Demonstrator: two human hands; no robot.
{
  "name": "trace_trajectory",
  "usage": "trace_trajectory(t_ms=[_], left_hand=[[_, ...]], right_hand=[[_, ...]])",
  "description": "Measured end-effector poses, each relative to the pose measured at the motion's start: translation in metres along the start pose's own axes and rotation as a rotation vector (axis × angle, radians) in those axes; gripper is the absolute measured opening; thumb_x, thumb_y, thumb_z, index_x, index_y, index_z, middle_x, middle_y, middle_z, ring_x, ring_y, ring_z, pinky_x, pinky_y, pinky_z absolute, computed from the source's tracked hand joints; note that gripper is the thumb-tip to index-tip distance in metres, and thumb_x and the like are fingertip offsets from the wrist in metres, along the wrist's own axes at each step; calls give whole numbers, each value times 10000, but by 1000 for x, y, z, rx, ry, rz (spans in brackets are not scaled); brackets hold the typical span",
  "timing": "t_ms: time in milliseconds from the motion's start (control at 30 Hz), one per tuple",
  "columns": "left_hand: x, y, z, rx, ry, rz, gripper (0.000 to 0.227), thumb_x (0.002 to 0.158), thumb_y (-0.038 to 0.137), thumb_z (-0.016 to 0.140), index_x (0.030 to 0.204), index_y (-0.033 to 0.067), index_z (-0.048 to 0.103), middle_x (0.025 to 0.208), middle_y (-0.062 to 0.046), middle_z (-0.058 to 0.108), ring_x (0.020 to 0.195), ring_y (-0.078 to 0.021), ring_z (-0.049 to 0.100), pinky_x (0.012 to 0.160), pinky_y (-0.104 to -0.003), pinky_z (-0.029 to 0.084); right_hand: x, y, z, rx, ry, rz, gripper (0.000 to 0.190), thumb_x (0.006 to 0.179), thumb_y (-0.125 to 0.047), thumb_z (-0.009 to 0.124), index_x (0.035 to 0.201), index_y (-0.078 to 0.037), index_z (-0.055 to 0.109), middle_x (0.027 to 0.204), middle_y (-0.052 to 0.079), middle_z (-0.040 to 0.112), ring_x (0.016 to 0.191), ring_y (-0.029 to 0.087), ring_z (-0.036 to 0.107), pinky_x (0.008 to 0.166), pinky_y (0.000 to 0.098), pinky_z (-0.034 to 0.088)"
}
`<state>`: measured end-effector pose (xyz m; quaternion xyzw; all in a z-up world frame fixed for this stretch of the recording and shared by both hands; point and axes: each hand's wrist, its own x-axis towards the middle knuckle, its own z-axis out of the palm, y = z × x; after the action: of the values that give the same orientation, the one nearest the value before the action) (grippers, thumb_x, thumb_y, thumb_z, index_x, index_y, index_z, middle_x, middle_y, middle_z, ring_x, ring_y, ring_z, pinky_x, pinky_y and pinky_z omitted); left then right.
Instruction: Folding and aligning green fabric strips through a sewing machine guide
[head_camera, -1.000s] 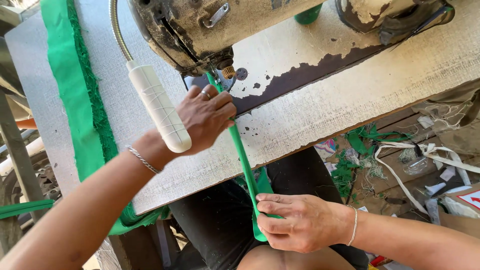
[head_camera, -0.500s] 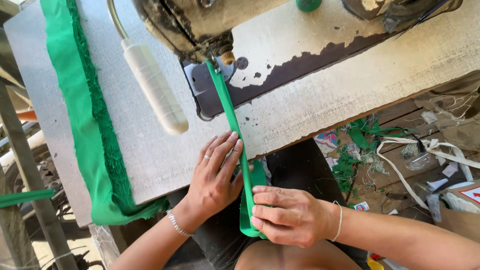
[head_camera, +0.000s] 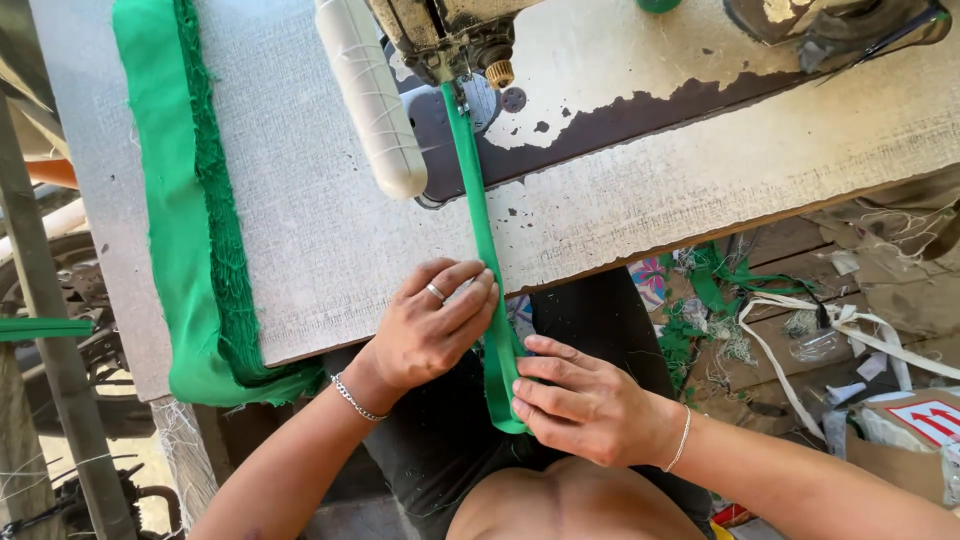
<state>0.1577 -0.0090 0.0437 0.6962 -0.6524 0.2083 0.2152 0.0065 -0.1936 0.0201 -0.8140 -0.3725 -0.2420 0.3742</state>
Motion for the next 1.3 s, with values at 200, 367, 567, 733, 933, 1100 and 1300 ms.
trace_trajectory(t_ms=[200, 367, 567, 733, 933, 1100, 1300], left_hand=[[-1, 2, 5, -90, 64, -102, 201, 1059, 16, 467, 1075, -64, 651, 1116, -176, 671, 1038, -361, 691, 873, -461, 555], [14, 3, 8, -129, 176, -134, 223, 987, 53, 710, 889, -11, 521, 956, -149, 615, 908, -328, 671, 825, -452, 565], [4, 4, 8, -143, 185, -147, 61, 1013, -2, 610, 1055, -46, 603, 1027, -177, 640, 971, -352, 696, 850, -461, 607], [1, 4, 7, -133, 176, -134, 154, 1044, -25, 511, 1125, -57, 638, 1073, -181, 652, 975, -349, 690, 851, -462, 590], [9, 4, 7, -142, 233, -120, 100, 996, -68, 526, 908, -43, 568, 903, -154, 580, 836, -333, 608, 772, -460, 567], [5, 14, 11, -234, 168, -85, 206, 1062, 47, 453, 981, -64, 607, 1047, -223, 650, 1010, -418, 678, 878, -513, 608], [2, 33, 7, -156, 251, 24, 84, 972, 45, 718, 977, -22, 669, 996, -130, 695, 930, -287, 698, 787, -390, 627]], right_hand=[[30, -4, -20, 34, 61, -43, 84, 1007, -12, 575, 947, 25, 620, 1044, 183, 619, 916, 370, 670, 975, 580, 622], [39, -2, -26, 75, -11, -65, 123, 1025, -17, 553, 962, 43, 641, 1065, 186, 583, 978, 377, 631, 1018, 584, 603], [40, 1, -31, 125, -44, -48, 134, 1025, 6, 533, 962, 55, 640, 1057, 182, 524, 997, 372, 620, 1055, 570, 584], [42, 0, -39, 5, -49, -97, 122, 1022, -38, 541, 964, 33, 621, 1043, 185, 582, 917, 332, 603, 952, 601, 581], [38, 0, -42, -124, -66, -120, 129, 1017, -58, 559, 940, -27, 658, 1030, 134, 619, 933, 287, 621, 918, 557, 548], [25, -4, -32, -94, -12, -74, 114, 998, -40, 592, 924, -13, 675, 996, 141, 654, 932, 293, 658, 900, 532, 574], [27, -2, -35, -104, -7, -105, 122, 1003, -40, 586, 934, -12, 682, 978, 148, 656, 921, 289, 660, 861, 523, 585]])
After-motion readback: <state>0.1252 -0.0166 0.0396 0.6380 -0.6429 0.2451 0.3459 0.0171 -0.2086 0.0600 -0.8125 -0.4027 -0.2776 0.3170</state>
